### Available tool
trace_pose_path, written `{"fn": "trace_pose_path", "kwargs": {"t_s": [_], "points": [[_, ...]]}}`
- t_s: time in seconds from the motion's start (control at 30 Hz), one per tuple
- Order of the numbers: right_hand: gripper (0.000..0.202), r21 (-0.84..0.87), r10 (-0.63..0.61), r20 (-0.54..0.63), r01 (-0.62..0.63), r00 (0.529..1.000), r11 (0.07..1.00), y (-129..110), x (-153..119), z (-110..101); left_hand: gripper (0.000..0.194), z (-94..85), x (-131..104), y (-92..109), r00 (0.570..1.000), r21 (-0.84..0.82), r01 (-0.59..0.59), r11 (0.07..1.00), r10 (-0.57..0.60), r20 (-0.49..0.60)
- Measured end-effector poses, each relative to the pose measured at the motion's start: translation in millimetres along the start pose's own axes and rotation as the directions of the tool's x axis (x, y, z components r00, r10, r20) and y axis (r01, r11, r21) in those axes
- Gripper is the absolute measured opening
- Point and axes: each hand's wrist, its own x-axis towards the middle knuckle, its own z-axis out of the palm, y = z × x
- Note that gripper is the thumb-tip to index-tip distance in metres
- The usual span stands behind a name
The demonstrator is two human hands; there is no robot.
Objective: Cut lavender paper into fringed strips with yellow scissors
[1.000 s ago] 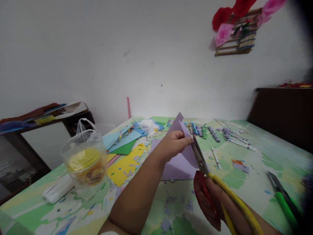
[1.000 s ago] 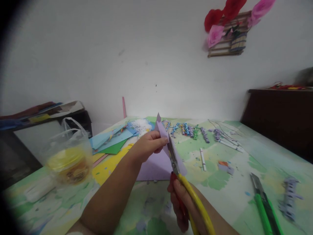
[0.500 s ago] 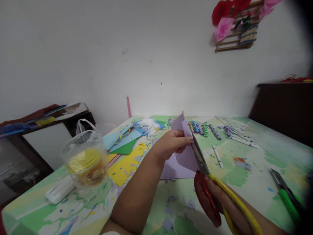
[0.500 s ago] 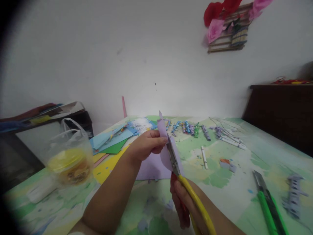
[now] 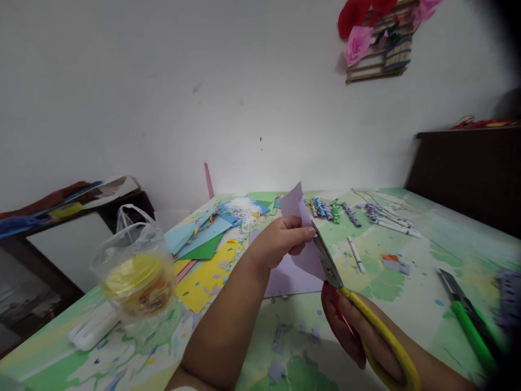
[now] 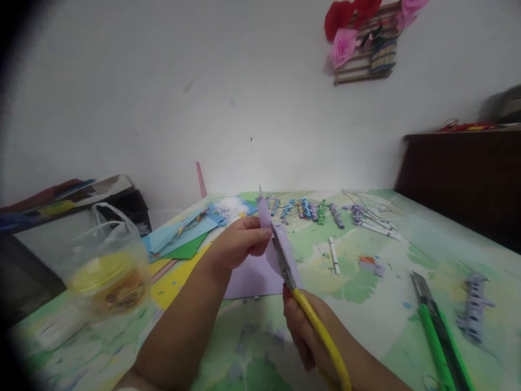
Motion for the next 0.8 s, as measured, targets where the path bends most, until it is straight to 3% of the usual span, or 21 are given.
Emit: {"fn": "trace_pose_path", "kwargs": {"t_s": [0.27, 0.53, 0.67, 0.8], "points": [[0.051, 0.015, -0.108, -0.047, 0.109, 0.993, 0.994, 2.9, 0.1, 7.1, 0.022, 2.9, -3.7, 0.7, 0.999, 0.074, -0.035, 0.997, 0.036, -0.008], [0.053, 0.023, -0.087, 0.026, 0.086, 0.996, 0.996, 3.5, 12.2, 6.5, 0.022, -0.4, -12.9, 12.5, 0.994, 0.235, -0.043, 0.971, 0.066, -0.087], [0.052, 0.031, -0.043, 0.044, 0.042, 0.998, 0.999, 6.9, 14.3, 5.3, 0.030, 3.0, -19.9, 20.1, 0.978, 0.432, 0.004, 0.902, 0.086, -0.188], [0.052, 0.037, -0.004, 0.049, 0.002, 0.999, 0.999, 16.0, 13.8, 2.9, 0.038, 8.9, -25.0, 23.0, 0.929, 0.618, 0.023, 0.786, 0.212, -0.303]]}}
